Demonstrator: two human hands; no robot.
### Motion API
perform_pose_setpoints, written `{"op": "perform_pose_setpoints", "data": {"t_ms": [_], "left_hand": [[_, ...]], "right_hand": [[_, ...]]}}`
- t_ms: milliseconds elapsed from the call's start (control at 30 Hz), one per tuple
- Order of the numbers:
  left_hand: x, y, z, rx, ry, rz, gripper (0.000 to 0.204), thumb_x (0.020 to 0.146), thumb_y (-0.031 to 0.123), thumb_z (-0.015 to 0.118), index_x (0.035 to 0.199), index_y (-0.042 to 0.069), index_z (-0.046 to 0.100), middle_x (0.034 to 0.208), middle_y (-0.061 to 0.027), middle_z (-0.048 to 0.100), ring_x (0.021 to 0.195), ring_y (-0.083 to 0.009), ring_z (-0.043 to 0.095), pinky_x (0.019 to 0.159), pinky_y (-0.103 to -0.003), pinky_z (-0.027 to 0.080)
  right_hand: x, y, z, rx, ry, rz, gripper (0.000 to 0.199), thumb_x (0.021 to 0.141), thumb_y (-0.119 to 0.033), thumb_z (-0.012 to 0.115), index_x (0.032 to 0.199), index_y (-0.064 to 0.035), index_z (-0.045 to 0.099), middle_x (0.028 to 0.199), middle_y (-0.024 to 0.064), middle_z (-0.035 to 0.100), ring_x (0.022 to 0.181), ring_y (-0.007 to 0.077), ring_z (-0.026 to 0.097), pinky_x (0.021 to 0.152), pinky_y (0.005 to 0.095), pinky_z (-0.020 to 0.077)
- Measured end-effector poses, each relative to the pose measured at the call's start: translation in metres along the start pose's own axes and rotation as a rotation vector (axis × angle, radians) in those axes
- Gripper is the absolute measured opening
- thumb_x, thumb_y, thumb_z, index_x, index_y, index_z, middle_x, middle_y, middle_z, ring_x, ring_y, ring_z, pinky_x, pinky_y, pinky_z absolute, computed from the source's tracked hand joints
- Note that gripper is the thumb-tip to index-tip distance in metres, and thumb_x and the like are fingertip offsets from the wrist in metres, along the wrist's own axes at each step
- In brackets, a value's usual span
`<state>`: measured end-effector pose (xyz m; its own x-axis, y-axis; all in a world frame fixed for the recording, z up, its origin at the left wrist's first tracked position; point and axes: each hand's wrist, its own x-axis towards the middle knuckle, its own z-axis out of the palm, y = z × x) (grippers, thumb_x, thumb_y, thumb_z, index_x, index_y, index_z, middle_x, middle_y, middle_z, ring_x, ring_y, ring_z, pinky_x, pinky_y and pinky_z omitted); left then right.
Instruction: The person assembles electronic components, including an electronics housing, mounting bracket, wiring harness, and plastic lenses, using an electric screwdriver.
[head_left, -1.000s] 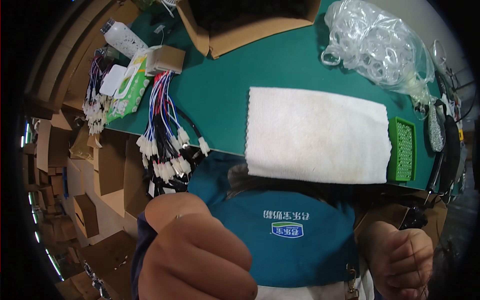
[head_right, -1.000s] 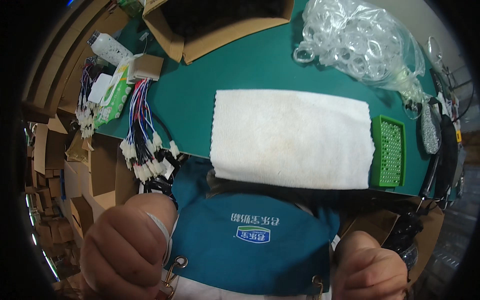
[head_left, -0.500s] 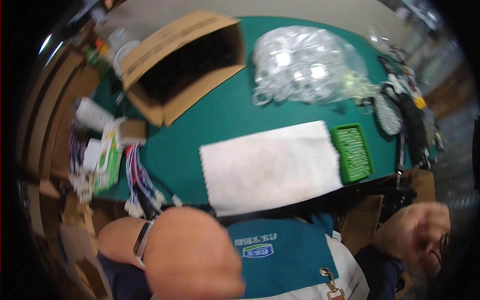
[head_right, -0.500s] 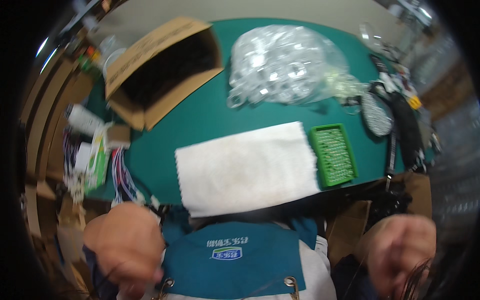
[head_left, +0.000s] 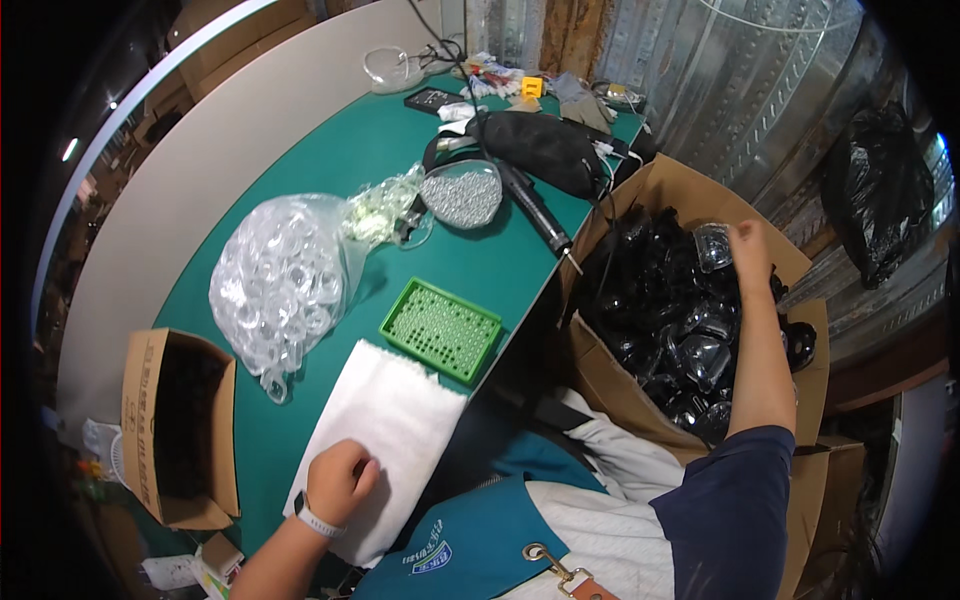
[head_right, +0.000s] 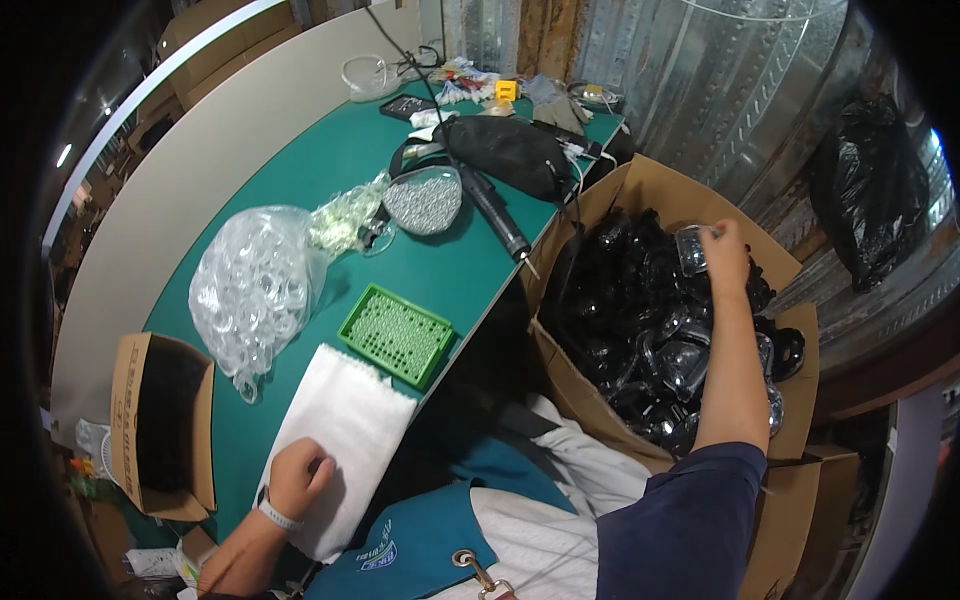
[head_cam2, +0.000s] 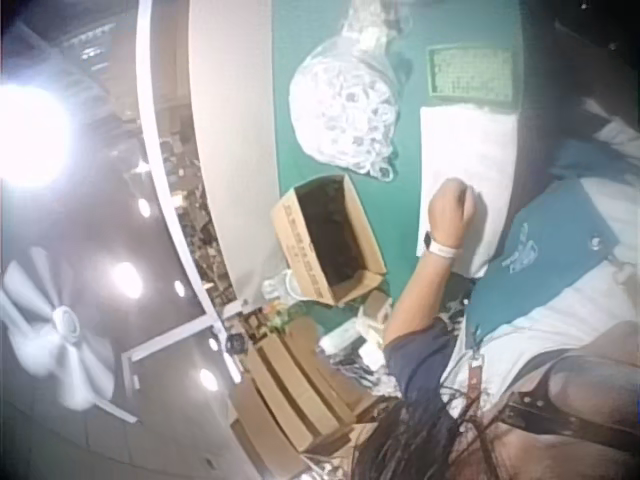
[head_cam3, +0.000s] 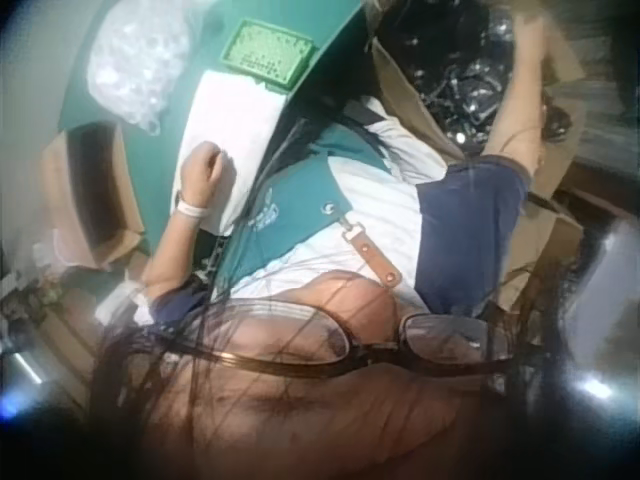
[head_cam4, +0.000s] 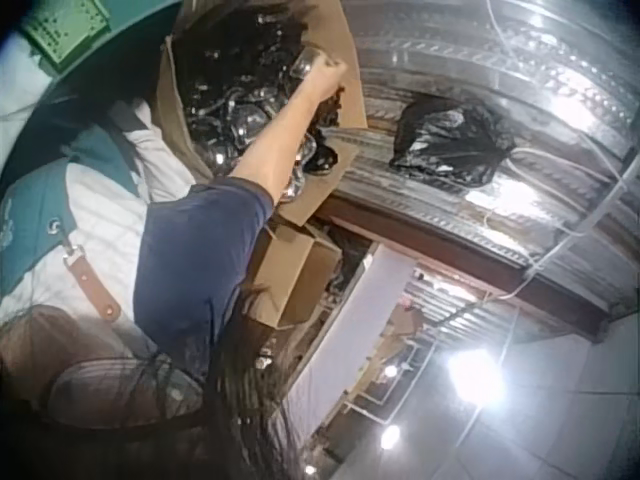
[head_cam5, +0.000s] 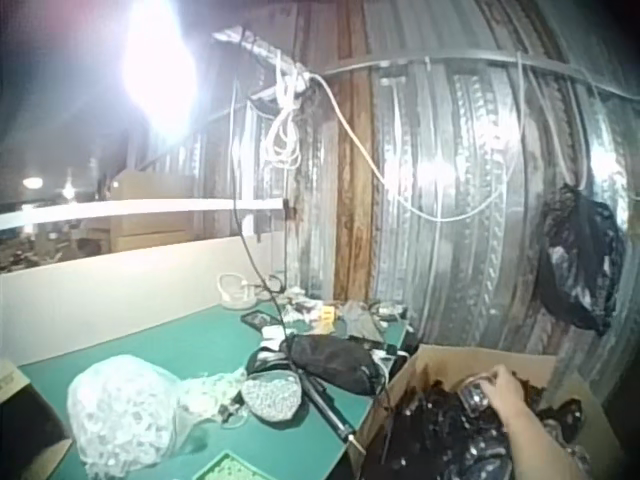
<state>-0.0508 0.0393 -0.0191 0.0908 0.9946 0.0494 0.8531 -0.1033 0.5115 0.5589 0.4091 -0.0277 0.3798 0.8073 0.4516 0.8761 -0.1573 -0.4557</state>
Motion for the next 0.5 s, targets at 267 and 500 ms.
{"op": "perform_pose_setpoints", "data": {"t_ms": [267,500], "left_hand": [[0.001,0.006,0.015,0.091,0.164,-0.014,0.013,0.067,0.006,0.068,0.067,0.007,0.055,0.062,-0.0107,0.053,0.054,-0.0307,0.054,0.05,-0.04,0.042],[0.016,0.025,0.002,0.109,0.172,-0.016,0.013,0.07,0.003,0.064,0.068,0.008,0.052,0.061,-0.0086,0.052,0.052,-0.0263,0.051,0.047,-0.038,0.04]], "right_hand": [[-0.025,0.033,0.132,-0.61,-1.089,0.073,0.102,0.065,-0.057,0.08,0.148,-0.0194,0.036,0.148,0.0226,0.038,0.135,0.0396,0.04,0.11,0.0473,0.0373],[-0.051,0.028,0.174,-1.095,-1.531,-0.101,0.088,0.077,-0.052,0.074,0.15,-0.0335,0.029,0.158,0.0221,0.013,0.136,0.0464,0.034,0.111,0.0481,0.035]]}}
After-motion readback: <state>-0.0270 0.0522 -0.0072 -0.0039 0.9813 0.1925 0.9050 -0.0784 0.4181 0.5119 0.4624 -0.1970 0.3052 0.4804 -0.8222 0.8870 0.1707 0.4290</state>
